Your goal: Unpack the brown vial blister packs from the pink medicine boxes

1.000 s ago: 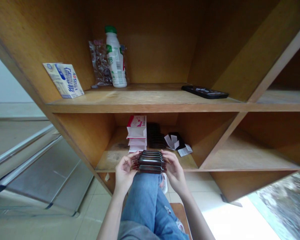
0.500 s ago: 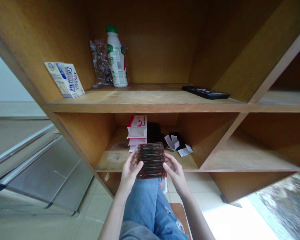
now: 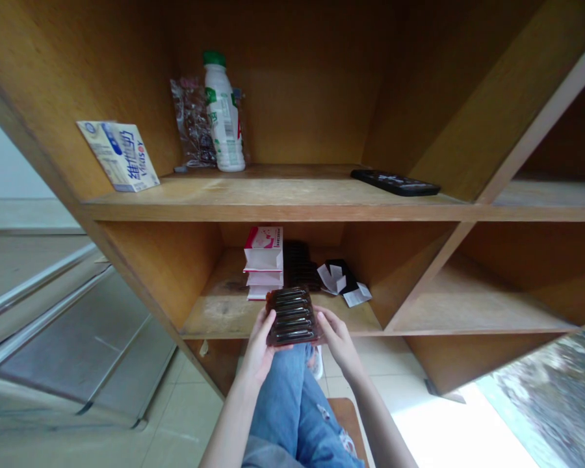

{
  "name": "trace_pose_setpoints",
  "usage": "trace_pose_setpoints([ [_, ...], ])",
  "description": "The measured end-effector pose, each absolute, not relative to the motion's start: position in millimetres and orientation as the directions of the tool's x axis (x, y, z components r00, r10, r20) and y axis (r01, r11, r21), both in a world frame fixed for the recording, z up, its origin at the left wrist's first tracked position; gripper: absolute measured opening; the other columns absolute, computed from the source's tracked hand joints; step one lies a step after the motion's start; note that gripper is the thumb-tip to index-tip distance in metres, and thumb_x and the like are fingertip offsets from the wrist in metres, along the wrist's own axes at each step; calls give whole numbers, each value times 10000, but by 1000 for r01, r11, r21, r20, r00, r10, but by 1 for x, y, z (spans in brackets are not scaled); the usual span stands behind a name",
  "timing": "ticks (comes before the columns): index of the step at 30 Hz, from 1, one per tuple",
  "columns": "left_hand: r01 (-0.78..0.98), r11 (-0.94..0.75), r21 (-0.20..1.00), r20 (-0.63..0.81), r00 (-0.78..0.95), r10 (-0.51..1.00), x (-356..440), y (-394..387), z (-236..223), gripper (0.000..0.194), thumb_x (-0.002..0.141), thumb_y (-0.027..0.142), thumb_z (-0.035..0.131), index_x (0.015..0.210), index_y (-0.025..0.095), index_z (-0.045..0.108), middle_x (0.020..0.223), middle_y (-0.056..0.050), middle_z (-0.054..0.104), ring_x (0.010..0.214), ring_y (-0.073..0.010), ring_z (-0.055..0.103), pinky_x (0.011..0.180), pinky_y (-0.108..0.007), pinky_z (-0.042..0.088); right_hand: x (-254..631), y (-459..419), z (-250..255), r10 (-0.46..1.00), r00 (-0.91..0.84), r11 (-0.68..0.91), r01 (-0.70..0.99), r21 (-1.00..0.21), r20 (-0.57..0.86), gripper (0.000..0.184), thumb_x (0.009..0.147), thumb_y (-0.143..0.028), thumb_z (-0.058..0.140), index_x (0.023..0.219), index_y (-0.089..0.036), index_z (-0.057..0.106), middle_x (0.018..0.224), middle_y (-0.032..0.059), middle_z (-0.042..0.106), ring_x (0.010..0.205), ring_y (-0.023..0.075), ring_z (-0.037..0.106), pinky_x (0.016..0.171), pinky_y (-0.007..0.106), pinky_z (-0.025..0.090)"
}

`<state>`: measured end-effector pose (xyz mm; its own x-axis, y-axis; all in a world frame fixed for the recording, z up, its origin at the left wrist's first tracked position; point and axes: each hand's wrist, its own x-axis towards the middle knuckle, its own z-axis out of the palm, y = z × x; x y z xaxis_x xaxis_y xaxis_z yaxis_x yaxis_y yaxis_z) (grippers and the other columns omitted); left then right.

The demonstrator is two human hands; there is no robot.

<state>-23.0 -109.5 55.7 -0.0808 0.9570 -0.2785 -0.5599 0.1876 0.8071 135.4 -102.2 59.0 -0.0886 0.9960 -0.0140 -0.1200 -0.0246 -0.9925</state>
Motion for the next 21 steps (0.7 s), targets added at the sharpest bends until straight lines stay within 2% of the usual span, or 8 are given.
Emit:
trace_pose_setpoints([
  [2,-604,189,774,-307,-98,947,-23,-109,52,440,718,355,697,1120,235,565,1001,-62,649,650,-152,657,425,-240,549,144,-100,54,999,-29,15,-71,-997,17,561,766,-549,578,1200,-196,527,764,32,631,623,187,609,497,295,516],
  [4,-629,175,758,-316,-119,941,-25,-108,51,404,728,334,690,1098,227,567,1001,-57,648,666,-155,660,431,-254,559,160,-94,50,985,147,86,45,-995,92,683,779,-511,577,1344,-193,365,734,11,615,574,177,590,535,313,511],
  [6,-628,161,762,-316,-143,938,-27,-107,50,367,736,322,681,1070,222,565,995,-47,651,676,-156,664,438,-262,564,180,-85,47,916,349,88,308,-947,199,732,803,-470,549,1405,-175,254,761,25,633,620,204,607,611,345,503],
  [8,-609,155,778,-315,-164,935,-29,-107,50,366,739,330,679,1066,225,554,973,-39,658,685,-158,669,450,-257,564,201,-74,47,857,439,-44,584,-810,270,709,830,-399,513,1420,-135,222,772,55,656,722,257,635,682,377,483],
  [11,-580,164,798,-323,-182,929,-31,-107,50,405,734,364,681,1091,238,537,937,-34,672,686,-163,675,466,-254,561,222,-58,49,906,367,-195,806,-559,212,659,860,-310,455,1418,-54,214,785,123,680,752,290,656,683,372,468],
  [15,-548,170,819,-310,-174,935,-31,-109,49,423,727,393,680,1097,249,532,936,-32,677,671,-168,680,462,-265,558,224,-48,51,956,257,-207,932,-297,140,529,899,-269,405,1361,-24,322,849,192,685,760,289,669,647,344,466],
  [21,-512,183,839,-295,-146,944,-29,-110,49,468,738,407,665,1150,263,500,990,-48,670,681,-172,686,461,-269,563,217,-59,64,975,186,-162,969,-184,122,305,892,-327,471,1129,-166,576,840,147,693,760,267,663,609,304,427],
])
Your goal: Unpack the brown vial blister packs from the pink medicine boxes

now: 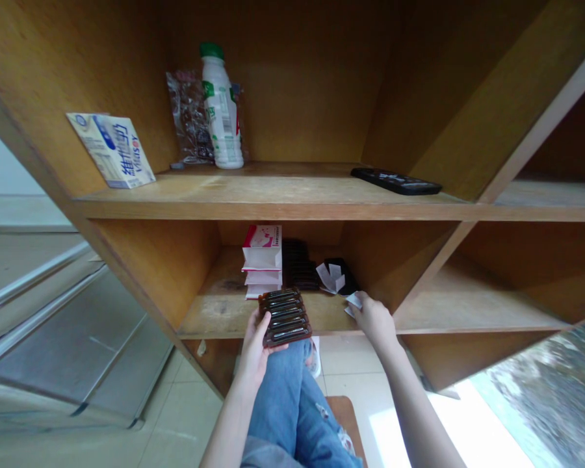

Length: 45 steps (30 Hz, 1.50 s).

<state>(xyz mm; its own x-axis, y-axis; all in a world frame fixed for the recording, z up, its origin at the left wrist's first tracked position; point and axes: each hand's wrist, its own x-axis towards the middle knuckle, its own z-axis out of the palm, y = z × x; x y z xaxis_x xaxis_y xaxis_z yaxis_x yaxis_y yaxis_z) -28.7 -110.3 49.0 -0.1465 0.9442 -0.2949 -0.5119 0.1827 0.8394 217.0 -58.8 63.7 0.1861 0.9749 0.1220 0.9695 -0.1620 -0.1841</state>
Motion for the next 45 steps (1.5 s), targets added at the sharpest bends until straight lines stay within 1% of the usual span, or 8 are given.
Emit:
trace_pose_setpoints([
  [6,-491,182,852,-295,-161,942,-27,-110,46,460,751,400,654,1164,272,498,1042,-51,648,658,-153,675,463,-276,565,214,-66,78,949,168,-124,977,-174,268,342,921,-390,395,802,-203,656,769,76,632,602,169,576,503,253,257],
  [10,-491,173,854,-290,-171,942,-26,-111,47,466,749,403,656,1168,278,495,1049,-49,644,677,-159,676,477,-285,568,210,-67,71,888,111,26,957,-290,446,275,882,-340,443,693,-184,568,767,22,539,605,117,488,502,237,229],
  [15,-522,156,839,-294,-193,936,-25,-112,50,460,740,413,663,1144,272,494,994,-41,658,724,-180,681,486,-286,565,189,-70,54,893,177,41,883,-468,413,188,822,-259,441,645,-199,457,708,-3,482,597,133,449,529,247,246],
  [19,-534,124,836,-282,-226,932,-26,-110,49,463,725,420,673,1129,275,498,1038,-41,647,787,-190,680,516,-296,571,174,-67,33,922,202,102,697,-710,331,170,774,-354,545,811,-203,478,768,9,534,694,177,520,612,272,363],
  [25,-523,93,847,-274,-282,919,-29,-110,49,477,715,408,679,1131,258,501,1053,-62,637,760,-191,674,501,-307,568,182,-62,1,980,123,94,397,-913,154,760,657,-487,681,1281,-161,394,1101,120,553,589,146,522,602,328,458],
  [30,-504,72,861,-270,-331,904,-24,-108,50,513,714,412,679,1159,262,473,1040,-69,636,745,-187,671,510,-307,567,184,-53,11,975,-23,206,478,-854,222,470,652,-404,703,1051,-174,611,964,76,644,854,241,593,764,350,450],
  [34,-506,63,860,-271,-348,897,-24,-105,44,534,710,428,682,1170,281,455,1121,-76,613,785,-191,674,547,-314,572,172,-64,24,982,5,163,463,-871,187,284,711,-387,661,878,-167,595,725,26,612,630,181,560,608,290,438],
  [45,-531,-14,847,-226,-384,895,-20,-106,38,560,716,423,681,1202,309,430,1192,-79,585,800,-166,662,617,-288,562,124,-130,18,992,-110,53,-79,-995,62,312,827,-456,553,994,-194,581,823,29,585,719,162,571,502,240,522],
])
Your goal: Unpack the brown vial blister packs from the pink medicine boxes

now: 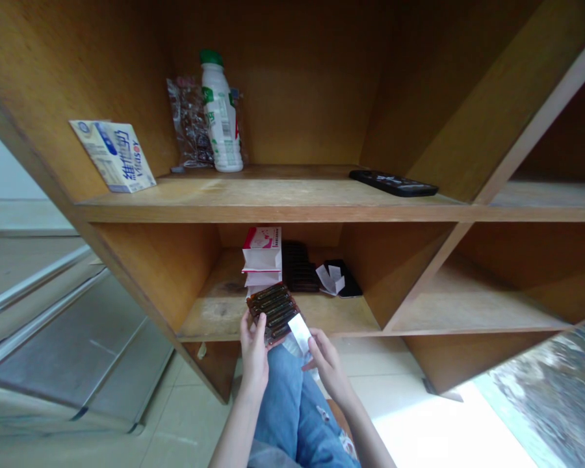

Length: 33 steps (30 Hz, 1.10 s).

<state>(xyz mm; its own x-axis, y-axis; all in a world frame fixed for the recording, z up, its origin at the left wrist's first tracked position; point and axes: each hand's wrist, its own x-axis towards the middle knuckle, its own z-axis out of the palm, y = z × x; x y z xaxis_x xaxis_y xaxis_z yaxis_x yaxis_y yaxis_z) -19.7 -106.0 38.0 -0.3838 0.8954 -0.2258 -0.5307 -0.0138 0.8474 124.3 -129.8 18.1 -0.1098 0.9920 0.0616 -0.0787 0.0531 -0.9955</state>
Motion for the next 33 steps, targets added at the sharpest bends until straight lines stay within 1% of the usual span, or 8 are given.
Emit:
trace_pose_setpoints([
  [3,-526,-20,850,-217,-384,897,-16,-109,40,544,718,431,676,1192,300,443,1152,-74,605,780,-163,661,603,-280,559,113,-125,17,999,11,48,-182,-982,47,324,804,-442,595,1024,-214,528,892,30,589,739,160,591,502,240,539],
  [8,-524,-20,852,-206,-370,906,-13,-117,46,582,706,442,684,1214,304,434,1136,-66,620,796,-172,669,606,-263,552,99,-118,15,975,201,-16,-353,-936,-93,593,658,-425,740,1137,-273,425,931,8,560,667,152,615,470,257,547],
  [12,-478,-35,878,-175,-388,905,-13,-121,50,634,706,459,682,1255,291,412,1171,-85,614,874,-204,669,659,-271,551,94,-120,14,978,49,-161,-444,-881,-204,620,680,-462,713,1195,-271,425,1034,45,582,660,159,641,538,309,569],
  [16,-412,-62,909,-116,-394,912,-14,-121,52,672,711,454,684,1290,281,389,1259,-106,570,1017,-242,629,721,-283,548,93,-121,15,970,-90,-241,-514,-823,-228,587,714,-471,687,1216,-277,452,1117,62,596,775,194,667,613,323,570],
  [21,-390,-129,912,-39,-395,918,-18,-121,52,647,740,434,663,1306,286,386,1311,-93,538,1139,-244,565,880,-326,504,93,-120,16,945,-209,-326,-590,-739,-251,524,715,-446,700,1172,-255,527,1115,60,633,867,216,661,613,309,567],
  [25,-382,-127,916,-29,-378,925,-18,-123,54,637,726,424,679,1284,257,424,1278,-98,567,1152,-247,558,917,-327,485,89,-118,25,954,-198,-300,-650,-698,-225,505,681,-376,742,1113,-179,572,1060,84,671,834,213,664,619,313,566],
  [29,-376,-101,921,-50,-372,927,-18,-123,56,608,729,418,677,1272,267,450,1282,-83,568,1147,-240,562,879,-298,501,84,-116,35,969,-150,-245,-708,-663,-198,471,660,-344,751,1068,-163,601,1042,92,694,859,224,670,750,365,553],
  [33,-377,-89,922,-61,-367,928,-21,-120,57,592,733,437,665,1266,269,470,1239,-73,597,1128,-237,572,875,-303,501,81,-113,31,973,-120,-227,-674,-703,-200,419,658,-360,743,1015,-171,631,1024,87,702,909,240,664,781,378,540],
])
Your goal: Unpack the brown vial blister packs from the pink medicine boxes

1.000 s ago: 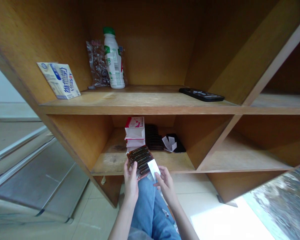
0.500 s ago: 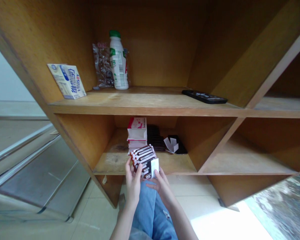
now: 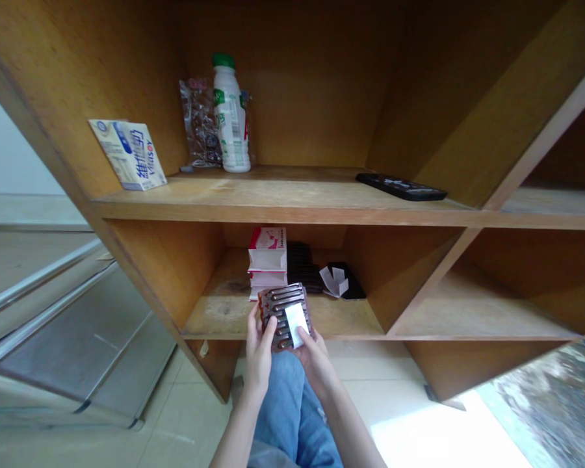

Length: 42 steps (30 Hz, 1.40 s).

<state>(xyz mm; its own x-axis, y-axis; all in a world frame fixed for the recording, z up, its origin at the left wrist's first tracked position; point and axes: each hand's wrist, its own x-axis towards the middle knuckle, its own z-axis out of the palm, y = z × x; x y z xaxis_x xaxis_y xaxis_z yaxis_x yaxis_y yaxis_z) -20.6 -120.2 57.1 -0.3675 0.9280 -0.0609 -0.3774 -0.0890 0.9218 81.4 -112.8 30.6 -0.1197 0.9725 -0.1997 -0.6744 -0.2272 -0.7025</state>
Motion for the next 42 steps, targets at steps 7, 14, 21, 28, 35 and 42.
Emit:
trace_pose_setpoints([
  [7,-318,-118,941,-19,-396,918,-19,-118,55,589,758,462,634,1280,263,449,1313,-66,543,1218,-224,500,960,-298,444,72,-105,23,979,-116,-199,-741,-641,-170,472,653,-322,754,1080,-180,611,1067,76,691,928,224,658,826,376,523],
  [14,-306,-131,943,25,-327,945,-32,-92,55,567,775,615,508,1133,180,583,1183,-119,625,1062,-226,606,753,-259,519,70,-102,39,974,26,-121,-779,-615,-224,456,641,-353,728,1059,-207,618,1036,49,701,964,241,648,809,375,541],
  [21,-368,153,917,-280,-324,904,-65,-19,85,507,725,615,547,742,114,621,615,-94,656,416,-131,575,372,-209,401,83,-105,59,978,-10,-142,-765,-628,-209,604,682,-450,679,1215,-214,520,1056,85,693,898,273,668,693,405,552],
  [28,-376,67,924,-202,-331,922,-62,-16,79,169,677,270,640,762,139,574,595,-31,628,447,-117,560,421,-207,413,84,-107,63,978,5,-134,-747,-651,-207,638,671,-421,701,1230,-184,505,1116,106,667,956,287,649,712,412,556],
  [35,-379,-134,916,-4,-343,939,-42,-51,70,364,604,268,718,915,180,552,839,-24,667,731,-136,629,672,-240,483,75,-114,64,975,97,-91,-641,-762,-198,483,687,-390,692,1129,-234,576,1117,58,667,967,274,642,659,368,569],
  [42,-392,-176,903,69,-273,960,-37,-63,63,569,609,300,761,1120,218,526,1064,-84,673,977,-217,637,859,-316,471,72,-114,56,939,283,-3,-566,-825,-197,643,665,-406,723,1237,-234,484,1187,82,623,979,258,636,603,302,569],
])
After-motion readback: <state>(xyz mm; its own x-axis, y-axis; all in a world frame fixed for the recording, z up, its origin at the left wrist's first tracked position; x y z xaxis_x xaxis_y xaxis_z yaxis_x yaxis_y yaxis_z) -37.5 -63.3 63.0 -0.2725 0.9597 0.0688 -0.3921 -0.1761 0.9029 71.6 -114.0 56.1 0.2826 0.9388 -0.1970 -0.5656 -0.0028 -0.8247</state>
